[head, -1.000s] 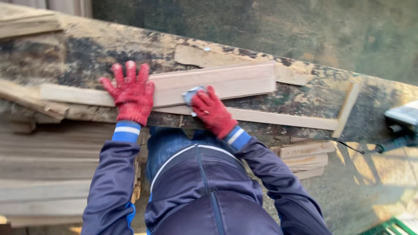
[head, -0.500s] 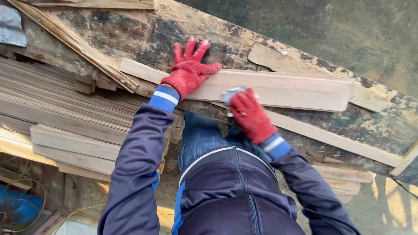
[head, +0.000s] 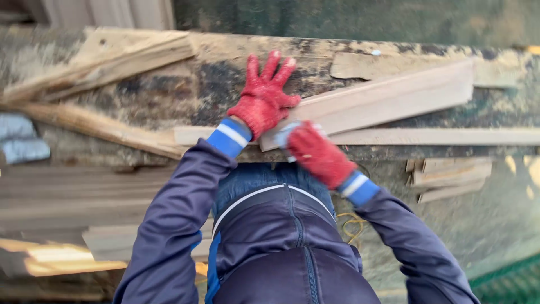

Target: Sanding a piece of wood by hand using a piece of sandpaper.

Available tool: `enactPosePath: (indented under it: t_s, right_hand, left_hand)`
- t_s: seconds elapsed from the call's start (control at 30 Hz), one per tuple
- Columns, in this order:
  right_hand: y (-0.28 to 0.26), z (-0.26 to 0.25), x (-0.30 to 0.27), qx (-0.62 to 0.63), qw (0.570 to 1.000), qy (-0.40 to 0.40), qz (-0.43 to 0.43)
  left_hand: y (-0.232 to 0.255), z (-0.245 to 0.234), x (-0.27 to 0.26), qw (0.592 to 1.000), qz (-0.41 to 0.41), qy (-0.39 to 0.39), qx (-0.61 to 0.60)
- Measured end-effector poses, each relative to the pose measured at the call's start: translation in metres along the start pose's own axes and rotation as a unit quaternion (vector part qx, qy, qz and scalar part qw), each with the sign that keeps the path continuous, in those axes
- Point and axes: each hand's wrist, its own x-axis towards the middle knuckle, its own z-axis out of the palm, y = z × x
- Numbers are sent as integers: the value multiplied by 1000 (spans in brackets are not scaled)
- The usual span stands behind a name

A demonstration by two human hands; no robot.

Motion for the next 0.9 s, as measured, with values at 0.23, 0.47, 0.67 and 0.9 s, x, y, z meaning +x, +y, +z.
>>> enactPosePath:
  t_s: [0.23, 0.47, 0.67, 0.9]
  right_hand:
    - [-7, 48, -22, 50, 992, 100, 64]
    - [153, 75, -192, -112, 886, 278, 355]
    - [17, 62, -42, -58, 943, 213, 249]
    - [187, -10, -136, 539, 570, 514, 347]
  left_hand:
    - [8, -28, 6, 983, -35, -154, 98]
    - [31, -20, -5, 990, -63, -13, 123]
    - [73, 37, -24, 960, -187, 47, 205]
    - [87, 19, -15, 970, -175, 16, 170]
